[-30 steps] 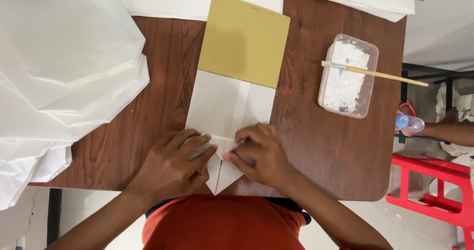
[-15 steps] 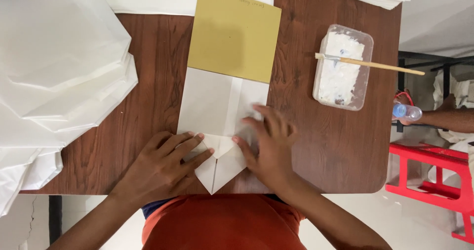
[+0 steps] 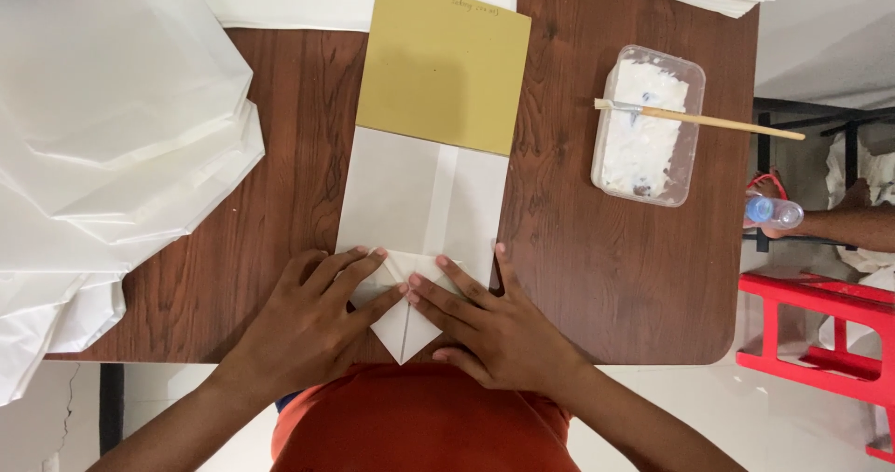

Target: Manually assembling a paper bag by folding paper around a template and applying glue with a brush.

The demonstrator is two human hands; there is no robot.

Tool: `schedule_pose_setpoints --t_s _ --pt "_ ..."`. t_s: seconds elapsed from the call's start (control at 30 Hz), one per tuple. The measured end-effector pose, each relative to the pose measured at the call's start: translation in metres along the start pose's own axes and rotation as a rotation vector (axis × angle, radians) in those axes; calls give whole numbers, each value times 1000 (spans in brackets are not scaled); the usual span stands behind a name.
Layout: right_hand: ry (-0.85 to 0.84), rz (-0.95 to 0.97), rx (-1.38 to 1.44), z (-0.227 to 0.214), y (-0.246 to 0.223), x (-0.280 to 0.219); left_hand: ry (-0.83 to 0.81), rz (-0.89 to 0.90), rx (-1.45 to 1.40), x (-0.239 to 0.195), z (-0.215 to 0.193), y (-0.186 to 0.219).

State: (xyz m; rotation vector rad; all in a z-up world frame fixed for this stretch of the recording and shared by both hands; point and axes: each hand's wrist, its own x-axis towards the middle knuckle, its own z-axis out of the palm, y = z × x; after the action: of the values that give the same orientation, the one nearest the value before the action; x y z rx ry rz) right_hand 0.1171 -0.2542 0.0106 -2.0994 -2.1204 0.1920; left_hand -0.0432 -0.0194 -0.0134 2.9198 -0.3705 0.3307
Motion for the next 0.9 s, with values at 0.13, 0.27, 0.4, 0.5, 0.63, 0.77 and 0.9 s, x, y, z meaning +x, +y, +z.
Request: schedule_pose_setpoints --t_s 0.13,0.27,0.4,0.5,0.63,0.77,0.9 --pt "19 -22 83 2 3 -3 22 7 -20 0 0 -2" --pt "322 -55 158 10 5 -13 179 -37 -237 11 -16 -8" --pt "328 110 166 12 4 -11 263 -113 -268 23 -16 -12" --pt "278 258 175 7 4 -2 276 -91 -222 43 -19 -21" --pt "214 406 135 14 5 3 185 -157 -311 73 -12 -28" --pt "151 510 183 3 9 9 163 -193 -365 98 4 -30" --pt "368 472 317 -9 28 -12 144 -149 -353 107 15 -34"
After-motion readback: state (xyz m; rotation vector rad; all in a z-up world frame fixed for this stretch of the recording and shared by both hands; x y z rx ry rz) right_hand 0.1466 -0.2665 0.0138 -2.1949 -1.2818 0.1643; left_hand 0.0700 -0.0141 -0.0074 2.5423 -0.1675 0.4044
